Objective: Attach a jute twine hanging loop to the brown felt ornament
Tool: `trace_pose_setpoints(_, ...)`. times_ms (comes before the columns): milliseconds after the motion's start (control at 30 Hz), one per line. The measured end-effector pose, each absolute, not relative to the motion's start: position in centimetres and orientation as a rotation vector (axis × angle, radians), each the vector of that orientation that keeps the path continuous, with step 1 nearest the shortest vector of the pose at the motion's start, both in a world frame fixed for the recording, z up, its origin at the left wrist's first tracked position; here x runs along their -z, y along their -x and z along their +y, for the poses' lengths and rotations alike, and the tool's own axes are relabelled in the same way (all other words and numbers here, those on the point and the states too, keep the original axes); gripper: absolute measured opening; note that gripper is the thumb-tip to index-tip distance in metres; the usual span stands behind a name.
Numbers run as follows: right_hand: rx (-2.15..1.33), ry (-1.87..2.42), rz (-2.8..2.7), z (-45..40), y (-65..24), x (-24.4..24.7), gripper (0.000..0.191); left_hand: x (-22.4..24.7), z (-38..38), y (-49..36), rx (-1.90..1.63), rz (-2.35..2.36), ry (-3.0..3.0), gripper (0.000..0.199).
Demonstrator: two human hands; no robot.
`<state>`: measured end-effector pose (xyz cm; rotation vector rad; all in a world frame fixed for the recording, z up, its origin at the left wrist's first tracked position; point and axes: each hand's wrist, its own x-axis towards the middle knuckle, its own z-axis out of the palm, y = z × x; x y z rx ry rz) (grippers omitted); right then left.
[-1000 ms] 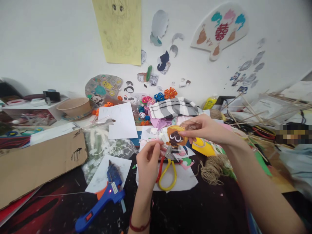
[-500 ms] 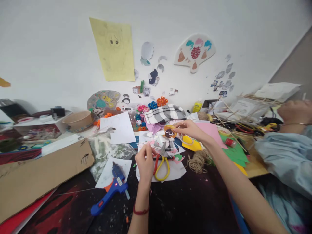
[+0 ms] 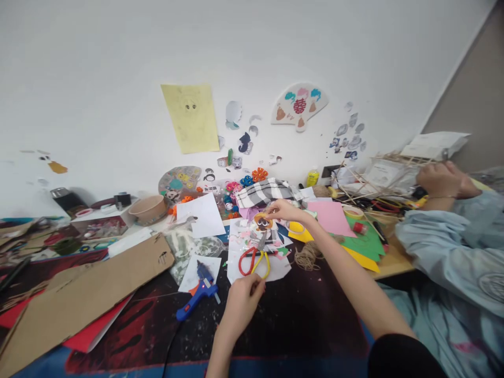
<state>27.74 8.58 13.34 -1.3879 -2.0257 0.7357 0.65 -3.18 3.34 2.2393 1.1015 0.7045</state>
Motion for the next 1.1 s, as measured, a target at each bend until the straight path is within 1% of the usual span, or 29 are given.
trace_pose_setpoints(67,-0.745,1.368,-2.032,9.0,-28.1,-13.2,0.042,-3.5,-2.7,-0.9,-0.703,1.189,-2.312,0.017)
trace_pose_setpoints(300,-0.79,1.301,-1.985,11.7,-30.2,-12.0,0.04,-1.9,0.3,-3.2,-0.628,1.524,-2.502,0.026)
trace_pose_setpoints(467,-0.882,1.259,-1.902,13.2,-31.1,-10.8,0.039,-0.4,1.5,-4.2,-0.518,1.624,-2.669,0.029)
trace_pose_setpoints(567,-0.958,1.232,-1.852,13.3,-31.3,-10.5,0.038,-0.8,2.2,-4.3,-0.584,1.597,-2.675,0.031)
trace_pose_setpoints(633,-1.023,1.21,-1.838,13.0,-31.4,-10.5,0.037,-1.4,2.9,-4.5,-0.743,1.477,-2.569,0.027)
trace_pose_setpoints(700,-1.091,1.194,-1.834,12.4,-31.3,-10.7,0.035,-2.1,3.9,-5.1,-0.946,1.43,-2.336,0.022)
trace_pose_setpoints(767,-1.136,1.192,-1.82,11.6,-31.1,-11.0,0.034,-2.9,4.9,-6.1,-1.075,1.44,-2.038,0.023)
trace_pose_setpoints(833,-1.135,1.189,-1.816,10.8,-30.7,-11.2,0.032,-3.6,5.7,-7.3,-1.066,1.339,-1.818,0.027)
trace_pose_setpoints(967,-1.023,1.199,-1.84,9.2,-30.0,-11.7,0.03,-4.8,6.1,-8.8,-1.085,1.095,-1.542,0.03)
trace_pose_setpoints(1100,-1.03,1.316,-1.638,7.5,-29.9,-11.0,0.034,-5.0,5.6,-8.3,-1.122,1.092,-1.428,0.032)
